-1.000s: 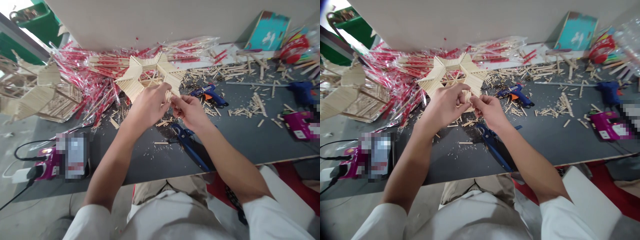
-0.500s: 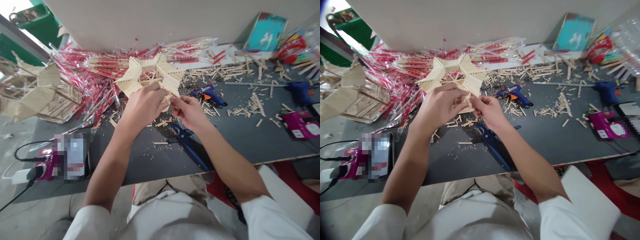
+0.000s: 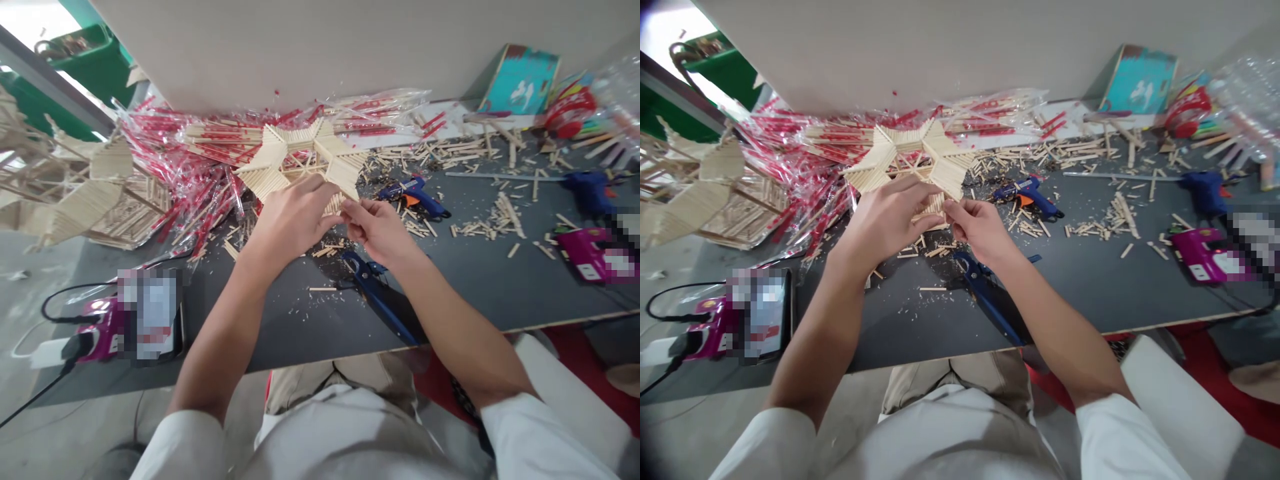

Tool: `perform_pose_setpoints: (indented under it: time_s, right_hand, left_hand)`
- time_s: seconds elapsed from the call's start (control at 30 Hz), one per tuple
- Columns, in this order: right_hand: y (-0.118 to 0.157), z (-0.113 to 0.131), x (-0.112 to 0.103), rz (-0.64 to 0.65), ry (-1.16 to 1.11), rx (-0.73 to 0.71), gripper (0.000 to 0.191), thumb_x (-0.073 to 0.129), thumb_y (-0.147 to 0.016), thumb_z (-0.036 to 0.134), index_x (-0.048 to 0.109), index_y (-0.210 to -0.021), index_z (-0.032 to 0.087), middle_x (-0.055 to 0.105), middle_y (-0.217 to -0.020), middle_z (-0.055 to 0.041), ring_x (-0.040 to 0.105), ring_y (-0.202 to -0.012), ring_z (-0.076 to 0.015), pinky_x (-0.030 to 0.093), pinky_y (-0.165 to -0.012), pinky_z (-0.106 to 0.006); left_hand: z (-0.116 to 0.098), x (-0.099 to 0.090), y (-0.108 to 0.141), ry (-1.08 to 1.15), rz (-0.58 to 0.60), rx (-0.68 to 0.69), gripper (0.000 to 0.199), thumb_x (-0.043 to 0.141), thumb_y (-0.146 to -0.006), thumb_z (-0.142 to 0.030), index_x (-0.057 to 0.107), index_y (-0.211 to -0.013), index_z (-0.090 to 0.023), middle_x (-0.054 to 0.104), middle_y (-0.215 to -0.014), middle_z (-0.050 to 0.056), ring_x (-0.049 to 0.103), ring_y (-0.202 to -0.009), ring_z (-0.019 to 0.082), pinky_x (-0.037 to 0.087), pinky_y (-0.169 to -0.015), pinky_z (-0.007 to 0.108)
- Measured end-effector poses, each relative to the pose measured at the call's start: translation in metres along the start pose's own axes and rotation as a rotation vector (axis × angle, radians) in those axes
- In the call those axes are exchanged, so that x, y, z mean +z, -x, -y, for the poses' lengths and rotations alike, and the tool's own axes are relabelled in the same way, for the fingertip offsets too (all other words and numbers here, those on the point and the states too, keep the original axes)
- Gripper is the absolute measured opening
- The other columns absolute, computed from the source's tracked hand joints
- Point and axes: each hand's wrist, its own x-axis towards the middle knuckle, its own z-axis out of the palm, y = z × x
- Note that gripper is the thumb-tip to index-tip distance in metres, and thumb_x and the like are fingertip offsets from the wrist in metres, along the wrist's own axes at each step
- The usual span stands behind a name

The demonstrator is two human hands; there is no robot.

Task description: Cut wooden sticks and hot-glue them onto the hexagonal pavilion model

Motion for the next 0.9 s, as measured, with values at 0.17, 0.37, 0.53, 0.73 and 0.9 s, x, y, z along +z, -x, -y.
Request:
perform_pose_setpoints:
  time_s: [0.17, 0.37, 0.53, 0.73, 0.9]
  right_hand:
    - [0.001, 0.000, -0.001, 0.064, -0.033, 0.020, 0.052, 0.096, -0.071, 0.057, 0.060, -0.063, 0.019, 0.050, -0.057, 0.0066, 0.036, -0.046, -0.0038, 0.022, -0.043, -0.024]
    - [0.006, 0.004, -0.008, 0.123, 0.051, 0.013, 0.047, 0.091, -0.076, 0.057, 0.063, -0.069, 0.020, 0.058, -0.067, 0.0044, 0.042, -0.048, -0.0050, 0.028, -0.045, -0.024]
    - [0.012, 0.025, -0.061, 0.006, 0.757, -0.121, 0.032, 0.077, -0.092, 0.052, 0.076, -0.089, 0.021, 0.071, -0.078, -0.0027, 0.058, -0.064, -0.0145, 0.046, -0.062, -0.030]
    - [-0.010, 0.016, -0.159, -0.621, 1.447, -0.308, 0.048, 0.085, -0.082, 0.046, 0.072, -0.119, 0.018, 0.072, -0.118, -0.0183, 0.062, -0.122, -0.0375, 0.049, -0.105, -0.053]
    - [-0.023, 0.000, -0.182, -0.537, 1.560, -0.072, 0.055, 0.080, -0.085, 0.052, 0.074, -0.118, 0.008, 0.072, -0.108, -0.0224, 0.063, -0.122, -0.0400, 0.050, -0.106, -0.052]
  left_hand:
    - [0.000, 0.003, -0.002, 0.012, 0.016, 0.008, 0.025, 0.061, -0.103, -0.034, 0.070, -0.120, -0.018, 0.074, -0.112, 0.012, 0.069, -0.106, 0.027, 0.053, -0.084, 0.035]
    - [0.003, 0.005, -0.002, 0.060, -0.022, -0.004, 0.029, 0.059, -0.103, -0.041, 0.068, -0.121, -0.019, 0.075, -0.110, 0.010, 0.069, -0.100, 0.025, 0.052, -0.080, 0.034]
    - [0.011, -0.008, 0.003, 0.063, -0.046, -0.015, 0.028, 0.067, -0.098, -0.040, 0.068, -0.117, -0.019, 0.074, -0.114, 0.009, 0.068, -0.104, 0.026, 0.053, -0.086, 0.038]
    - [0.015, -0.018, 0.008, 0.411, -0.123, -0.110, 0.028, 0.070, -0.095, -0.036, 0.061, -0.118, -0.023, 0.074, -0.111, 0.008, 0.069, -0.093, 0.022, 0.059, -0.080, 0.043]
    - [0.002, -0.022, 0.002, 0.878, -0.101, -0.295, 0.029, 0.039, -0.106, -0.035, 0.056, -0.125, -0.021, 0.073, -0.116, 0.013, 0.074, -0.086, 0.019, 0.056, -0.054, 0.032]
